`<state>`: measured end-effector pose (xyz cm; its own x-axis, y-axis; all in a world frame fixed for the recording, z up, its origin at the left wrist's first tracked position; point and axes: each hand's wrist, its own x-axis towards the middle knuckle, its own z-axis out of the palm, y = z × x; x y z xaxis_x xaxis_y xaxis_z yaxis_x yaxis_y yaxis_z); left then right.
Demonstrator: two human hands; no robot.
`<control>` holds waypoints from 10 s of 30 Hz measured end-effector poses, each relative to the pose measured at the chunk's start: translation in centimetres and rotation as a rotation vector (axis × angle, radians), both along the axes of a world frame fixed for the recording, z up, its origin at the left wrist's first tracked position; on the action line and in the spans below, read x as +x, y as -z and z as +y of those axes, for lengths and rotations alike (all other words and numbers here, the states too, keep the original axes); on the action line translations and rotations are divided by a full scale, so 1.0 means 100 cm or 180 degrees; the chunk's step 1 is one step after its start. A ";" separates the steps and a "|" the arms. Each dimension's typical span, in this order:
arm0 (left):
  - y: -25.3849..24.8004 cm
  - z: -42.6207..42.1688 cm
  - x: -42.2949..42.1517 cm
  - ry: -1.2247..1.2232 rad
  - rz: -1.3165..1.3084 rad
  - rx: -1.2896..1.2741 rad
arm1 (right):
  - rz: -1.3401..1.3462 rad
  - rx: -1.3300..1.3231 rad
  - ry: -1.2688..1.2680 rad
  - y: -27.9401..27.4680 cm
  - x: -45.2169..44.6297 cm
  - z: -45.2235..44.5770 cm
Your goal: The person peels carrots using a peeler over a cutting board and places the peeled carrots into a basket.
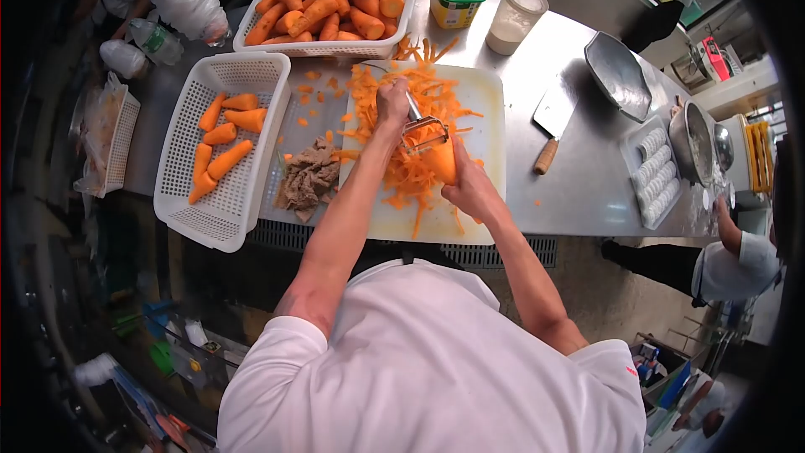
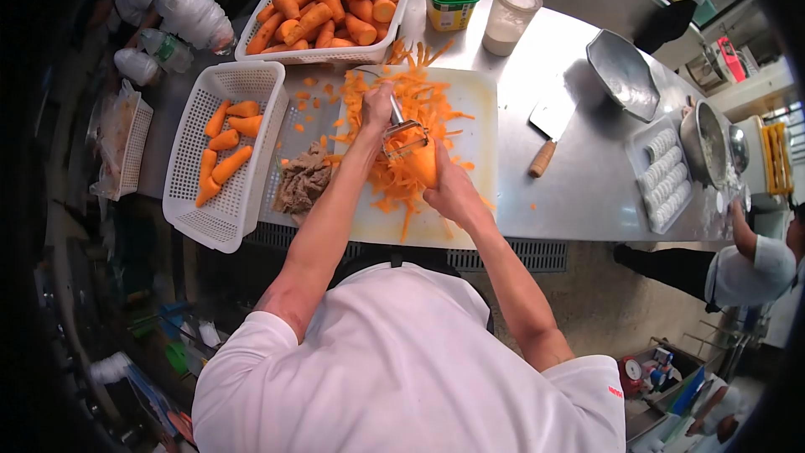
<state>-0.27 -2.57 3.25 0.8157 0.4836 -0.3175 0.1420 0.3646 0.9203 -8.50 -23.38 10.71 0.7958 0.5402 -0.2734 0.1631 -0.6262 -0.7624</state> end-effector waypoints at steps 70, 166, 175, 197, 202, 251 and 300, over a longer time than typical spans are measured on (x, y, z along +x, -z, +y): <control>0.007 0.015 0.002 -0.0006 0.0335 0.0897 | -0.0949 -0.0060 -0.0277 0.015 -0.023 -0.003; -0.017 0.080 -0.218 -0.1063 0.0013 -0.0102 | 0.2622 0.2036 -0.1139 -0.013 0.031 0.267; -0.015 0.052 -0.242 -0.1081 -0.0703 -0.1013 | -0.2098 -0.0136 -0.0546 0.004 0.213 0.268; -0.079 0.057 -0.245 0.1479 0.0807 0.2402 | 0.0165 0.3384 -0.0420 -0.090 0.238 0.105; -0.080 0.061 -0.221 0.1262 0.0508 0.2212 | 0.1715 0.4928 0.0707 -0.041 0.182 0.059; -0.149 -0.021 -0.139 0.0764 -0.0629 0.3128 | 0.2331 0.4088 0.1778 0.038 0.092 0.064; -0.115 -0.038 -0.192 0.1595 -0.0272 0.2991 | 0.2609 0.3933 0.1846 0.056 0.105 0.050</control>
<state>-19.44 -6.37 14.80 0.9912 0.1082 0.0757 0.0008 -0.5781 0.8160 2.00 -18.36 5.07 0.8280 0.4342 -0.3549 -0.5589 0.5886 -0.5841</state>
